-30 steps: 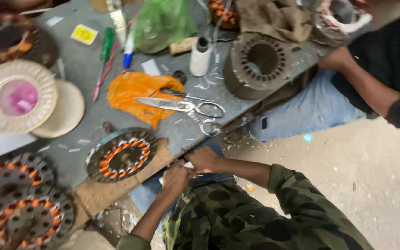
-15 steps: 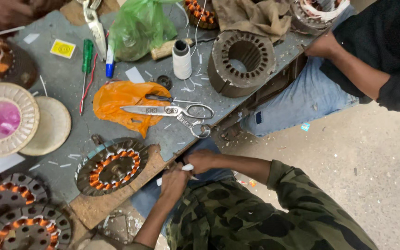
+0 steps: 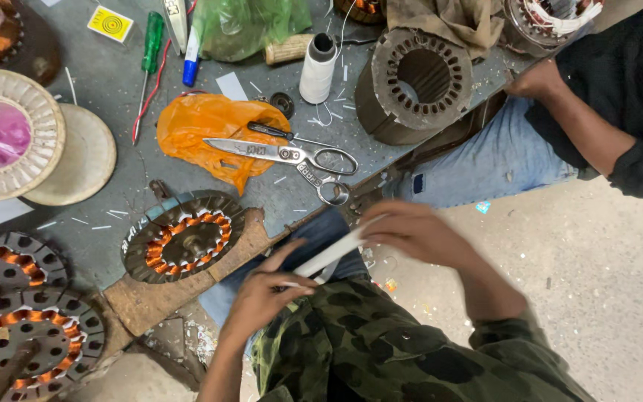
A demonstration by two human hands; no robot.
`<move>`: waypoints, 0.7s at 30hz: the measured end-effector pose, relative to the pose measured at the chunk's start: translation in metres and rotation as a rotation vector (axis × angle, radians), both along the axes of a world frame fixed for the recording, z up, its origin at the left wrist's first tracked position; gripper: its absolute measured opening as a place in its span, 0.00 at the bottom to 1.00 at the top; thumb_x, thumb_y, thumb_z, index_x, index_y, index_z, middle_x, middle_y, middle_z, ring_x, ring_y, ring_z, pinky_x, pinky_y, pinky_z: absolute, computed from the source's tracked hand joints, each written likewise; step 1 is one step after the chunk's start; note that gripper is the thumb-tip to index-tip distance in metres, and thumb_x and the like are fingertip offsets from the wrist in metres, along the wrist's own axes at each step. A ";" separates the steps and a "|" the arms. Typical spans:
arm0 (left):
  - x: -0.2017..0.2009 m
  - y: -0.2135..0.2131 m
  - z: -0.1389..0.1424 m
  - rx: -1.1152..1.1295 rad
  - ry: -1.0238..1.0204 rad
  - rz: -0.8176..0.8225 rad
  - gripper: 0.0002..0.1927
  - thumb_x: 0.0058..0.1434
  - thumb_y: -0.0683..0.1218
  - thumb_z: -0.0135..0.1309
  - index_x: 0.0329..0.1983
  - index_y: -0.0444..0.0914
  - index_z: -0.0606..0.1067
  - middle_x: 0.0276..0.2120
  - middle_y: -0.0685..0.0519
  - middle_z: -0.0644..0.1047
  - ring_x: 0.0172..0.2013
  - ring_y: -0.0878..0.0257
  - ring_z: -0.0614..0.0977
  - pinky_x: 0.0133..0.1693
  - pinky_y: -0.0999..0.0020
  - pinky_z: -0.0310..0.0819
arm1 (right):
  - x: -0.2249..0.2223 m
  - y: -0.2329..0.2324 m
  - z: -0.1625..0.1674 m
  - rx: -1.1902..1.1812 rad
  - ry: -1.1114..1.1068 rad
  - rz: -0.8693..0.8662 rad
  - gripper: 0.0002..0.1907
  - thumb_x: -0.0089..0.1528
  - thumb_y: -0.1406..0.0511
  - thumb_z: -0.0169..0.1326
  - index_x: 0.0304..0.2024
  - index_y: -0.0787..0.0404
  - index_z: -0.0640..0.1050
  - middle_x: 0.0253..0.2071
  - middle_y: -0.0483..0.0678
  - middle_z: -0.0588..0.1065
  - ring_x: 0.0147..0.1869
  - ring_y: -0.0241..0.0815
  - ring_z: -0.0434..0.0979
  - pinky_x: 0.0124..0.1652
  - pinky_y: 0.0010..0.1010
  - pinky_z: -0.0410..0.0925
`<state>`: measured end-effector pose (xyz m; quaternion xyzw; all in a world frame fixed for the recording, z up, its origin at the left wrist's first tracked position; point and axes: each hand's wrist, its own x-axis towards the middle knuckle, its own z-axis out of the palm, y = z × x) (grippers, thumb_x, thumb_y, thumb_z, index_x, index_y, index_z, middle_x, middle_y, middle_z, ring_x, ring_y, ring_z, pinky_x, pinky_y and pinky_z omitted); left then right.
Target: The person cuts strips of white insulating material with scissors and places them into slots on a motor rotor. They use a screwdriver to press the strips into place. The person repeats this process for multiple slots on the rotor.
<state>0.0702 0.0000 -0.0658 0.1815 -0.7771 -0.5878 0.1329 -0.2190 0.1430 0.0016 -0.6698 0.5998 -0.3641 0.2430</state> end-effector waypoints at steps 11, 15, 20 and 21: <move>0.017 0.021 -0.014 0.316 -0.129 0.223 0.08 0.58 0.40 0.62 0.40 0.35 0.85 0.33 0.52 0.88 0.35 0.68 0.87 0.40 0.73 0.79 | -0.086 0.012 0.173 -0.357 0.840 -0.408 0.10 0.68 0.76 0.62 0.47 0.76 0.75 0.48 0.64 0.74 0.43 0.52 0.76 0.40 0.33 0.71; 0.011 0.025 -0.010 0.351 -0.057 0.230 0.09 0.61 0.40 0.60 0.43 0.35 0.84 0.30 0.54 0.86 0.32 0.72 0.86 0.38 0.76 0.79 | -0.085 -0.033 0.185 -0.263 0.922 -0.216 0.08 0.69 0.72 0.62 0.47 0.70 0.77 0.44 0.57 0.75 0.42 0.52 0.76 0.41 0.34 0.68; 0.007 0.032 -0.007 0.415 -0.061 0.240 0.10 0.62 0.41 0.60 0.46 0.35 0.83 0.25 0.55 0.84 0.28 0.73 0.82 0.31 0.76 0.73 | -0.083 -0.064 0.148 -0.232 1.011 -0.326 0.09 0.70 0.66 0.58 0.47 0.67 0.75 0.44 0.53 0.76 0.46 0.54 0.76 0.48 0.41 0.68; 0.008 0.033 -0.006 0.429 -0.081 0.259 0.10 0.62 0.41 0.60 0.46 0.36 0.83 0.25 0.55 0.84 0.27 0.73 0.81 0.29 0.76 0.72 | -0.088 -0.065 0.142 -0.243 1.023 -0.344 0.10 0.70 0.65 0.58 0.48 0.67 0.75 0.44 0.54 0.76 0.46 0.55 0.76 0.48 0.42 0.68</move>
